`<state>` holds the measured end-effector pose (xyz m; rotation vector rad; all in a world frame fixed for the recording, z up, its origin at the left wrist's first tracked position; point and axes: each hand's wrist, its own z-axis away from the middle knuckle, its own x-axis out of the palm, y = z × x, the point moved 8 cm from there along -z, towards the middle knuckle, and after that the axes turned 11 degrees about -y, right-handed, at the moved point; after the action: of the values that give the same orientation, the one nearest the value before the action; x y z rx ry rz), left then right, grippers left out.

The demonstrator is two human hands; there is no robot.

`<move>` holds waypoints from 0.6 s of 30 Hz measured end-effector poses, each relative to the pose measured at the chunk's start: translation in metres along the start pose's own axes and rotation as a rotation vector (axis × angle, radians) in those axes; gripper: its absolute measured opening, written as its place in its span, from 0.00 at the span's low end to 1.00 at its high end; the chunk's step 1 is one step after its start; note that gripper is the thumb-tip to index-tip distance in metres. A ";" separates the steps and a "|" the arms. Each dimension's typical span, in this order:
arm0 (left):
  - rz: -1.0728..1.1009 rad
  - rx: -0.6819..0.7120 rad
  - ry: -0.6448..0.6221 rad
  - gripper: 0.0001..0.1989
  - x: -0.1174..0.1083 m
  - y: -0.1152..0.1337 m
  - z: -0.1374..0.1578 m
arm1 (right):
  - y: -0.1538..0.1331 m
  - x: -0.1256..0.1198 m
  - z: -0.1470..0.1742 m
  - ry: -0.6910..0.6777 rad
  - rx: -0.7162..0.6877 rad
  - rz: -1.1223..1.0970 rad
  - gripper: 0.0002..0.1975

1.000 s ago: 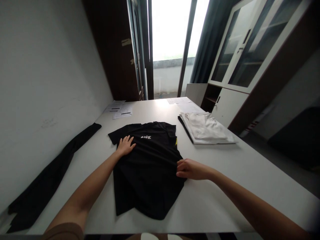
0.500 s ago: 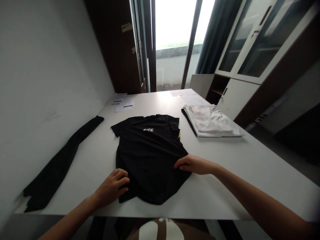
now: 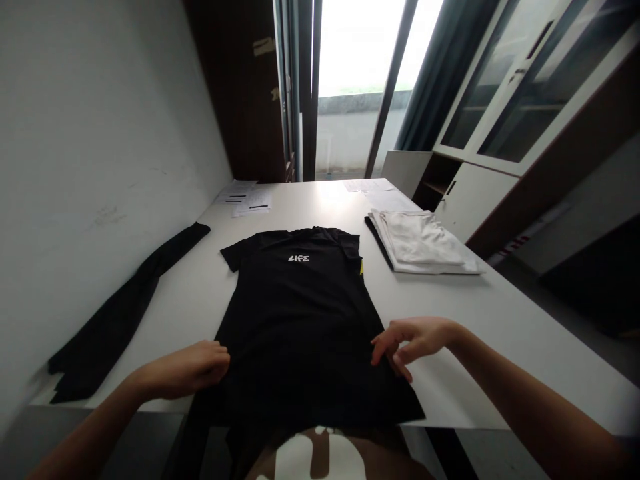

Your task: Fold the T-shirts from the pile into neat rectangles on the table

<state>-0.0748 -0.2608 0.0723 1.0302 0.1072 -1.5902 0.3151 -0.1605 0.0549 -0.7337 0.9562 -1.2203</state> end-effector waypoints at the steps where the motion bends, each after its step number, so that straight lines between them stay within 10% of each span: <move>1: 0.031 -0.031 -0.047 0.07 -0.002 -0.004 0.001 | 0.002 0.001 -0.002 -0.031 0.009 -0.019 0.28; 5: 0.129 -0.045 -0.035 0.12 -0.032 -0.012 -0.022 | 0.008 -0.044 -0.016 0.271 -0.013 -0.024 0.27; 13: -0.051 0.164 0.549 0.13 -0.159 -0.016 -0.150 | 0.002 -0.157 -0.093 0.865 -0.042 0.352 0.19; 18: -0.122 0.016 0.745 0.15 -0.209 -0.051 -0.234 | 0.026 -0.197 -0.115 1.028 0.359 0.604 0.23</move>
<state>-0.0034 0.0476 0.0439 1.6085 0.6723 -1.2382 0.2096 0.0412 0.0222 0.5373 1.5685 -1.1399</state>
